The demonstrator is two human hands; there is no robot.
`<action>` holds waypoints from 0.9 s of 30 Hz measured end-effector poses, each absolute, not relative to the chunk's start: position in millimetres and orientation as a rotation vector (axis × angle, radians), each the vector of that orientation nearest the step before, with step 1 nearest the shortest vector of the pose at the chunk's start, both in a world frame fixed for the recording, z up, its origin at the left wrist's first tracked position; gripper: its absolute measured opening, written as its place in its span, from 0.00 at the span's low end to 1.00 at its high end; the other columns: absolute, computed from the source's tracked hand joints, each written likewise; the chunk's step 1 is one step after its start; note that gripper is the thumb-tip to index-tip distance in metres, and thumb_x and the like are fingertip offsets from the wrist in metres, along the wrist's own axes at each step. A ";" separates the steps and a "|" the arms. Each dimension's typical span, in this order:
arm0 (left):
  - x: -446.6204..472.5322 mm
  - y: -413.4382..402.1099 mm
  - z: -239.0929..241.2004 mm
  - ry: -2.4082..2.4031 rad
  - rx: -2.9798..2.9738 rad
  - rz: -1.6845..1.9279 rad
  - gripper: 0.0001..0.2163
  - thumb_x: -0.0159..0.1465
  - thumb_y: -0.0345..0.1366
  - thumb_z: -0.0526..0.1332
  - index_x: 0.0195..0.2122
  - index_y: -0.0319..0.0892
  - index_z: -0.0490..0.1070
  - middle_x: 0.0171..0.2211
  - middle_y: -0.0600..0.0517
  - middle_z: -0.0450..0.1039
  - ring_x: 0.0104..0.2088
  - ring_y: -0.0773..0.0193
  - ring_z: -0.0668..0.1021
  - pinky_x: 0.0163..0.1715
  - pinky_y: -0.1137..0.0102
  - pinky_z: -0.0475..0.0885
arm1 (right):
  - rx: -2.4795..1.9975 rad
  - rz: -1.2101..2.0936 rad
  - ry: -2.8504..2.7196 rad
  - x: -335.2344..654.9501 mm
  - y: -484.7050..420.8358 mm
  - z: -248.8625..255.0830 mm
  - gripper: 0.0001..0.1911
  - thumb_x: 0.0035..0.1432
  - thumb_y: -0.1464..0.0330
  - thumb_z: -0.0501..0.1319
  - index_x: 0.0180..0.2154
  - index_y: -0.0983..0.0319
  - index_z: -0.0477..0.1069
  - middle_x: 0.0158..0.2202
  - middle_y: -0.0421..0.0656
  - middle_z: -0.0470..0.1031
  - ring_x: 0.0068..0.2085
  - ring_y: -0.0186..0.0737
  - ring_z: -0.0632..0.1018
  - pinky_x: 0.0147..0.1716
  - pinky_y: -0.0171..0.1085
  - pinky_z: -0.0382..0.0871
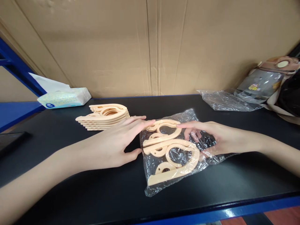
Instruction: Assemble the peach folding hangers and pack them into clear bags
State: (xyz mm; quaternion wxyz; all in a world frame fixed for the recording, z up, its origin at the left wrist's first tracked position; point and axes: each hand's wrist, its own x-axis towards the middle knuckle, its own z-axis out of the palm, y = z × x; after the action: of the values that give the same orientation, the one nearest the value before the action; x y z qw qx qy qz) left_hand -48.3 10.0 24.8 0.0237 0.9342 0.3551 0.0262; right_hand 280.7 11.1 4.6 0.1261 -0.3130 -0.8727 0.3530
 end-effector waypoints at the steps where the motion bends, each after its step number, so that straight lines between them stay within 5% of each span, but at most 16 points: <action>1: -47.9 9.6 25.2 1.086 2.897 0.074 0.31 0.66 0.38 0.55 0.68 0.53 0.45 0.68 0.49 0.53 0.67 0.52 0.59 0.63 0.53 0.60 | -0.907 1.025 -2.541 280.1 11.0 4.5 0.39 0.56 0.59 0.67 0.65 0.46 0.53 0.43 0.38 0.71 0.38 0.36 0.71 0.40 0.36 0.68; 17: -50.0 12.6 26.3 1.066 3.021 0.223 0.26 0.68 0.31 0.45 0.68 0.46 0.50 0.67 0.49 0.55 0.68 0.56 0.57 0.64 0.52 0.58 | -0.992 0.879 -2.546 281.6 7.7 11.1 0.42 0.57 0.60 0.66 0.66 0.44 0.48 0.43 0.37 0.74 0.41 0.38 0.76 0.42 0.37 0.71; 23: -68.1 28.0 52.7 1.174 3.042 0.520 0.26 0.68 0.51 0.51 0.65 0.46 0.57 0.67 0.50 0.57 0.68 0.55 0.56 0.65 0.56 0.53 | -1.091 0.839 -2.543 292.2 11.3 14.0 0.43 0.57 0.61 0.65 0.67 0.47 0.46 0.43 0.39 0.75 0.39 0.38 0.76 0.41 0.37 0.72; 27: -102.0 52.8 58.4 1.449 2.924 0.224 0.35 0.63 0.60 0.53 0.64 0.42 0.57 0.68 0.44 0.52 0.69 0.47 0.51 0.63 0.49 0.49 | -1.140 0.898 -2.595 296.6 10.3 13.6 0.50 0.54 0.59 0.69 0.68 0.43 0.39 0.45 0.39 0.72 0.41 0.38 0.75 0.43 0.38 0.72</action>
State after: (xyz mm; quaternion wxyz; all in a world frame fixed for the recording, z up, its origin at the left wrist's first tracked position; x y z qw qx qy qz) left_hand -102.0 52.8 58.4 -0.0647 0.8920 0.4422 0.0682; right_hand 296.6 10.3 13.6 0.0841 -0.3822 -0.8697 0.3009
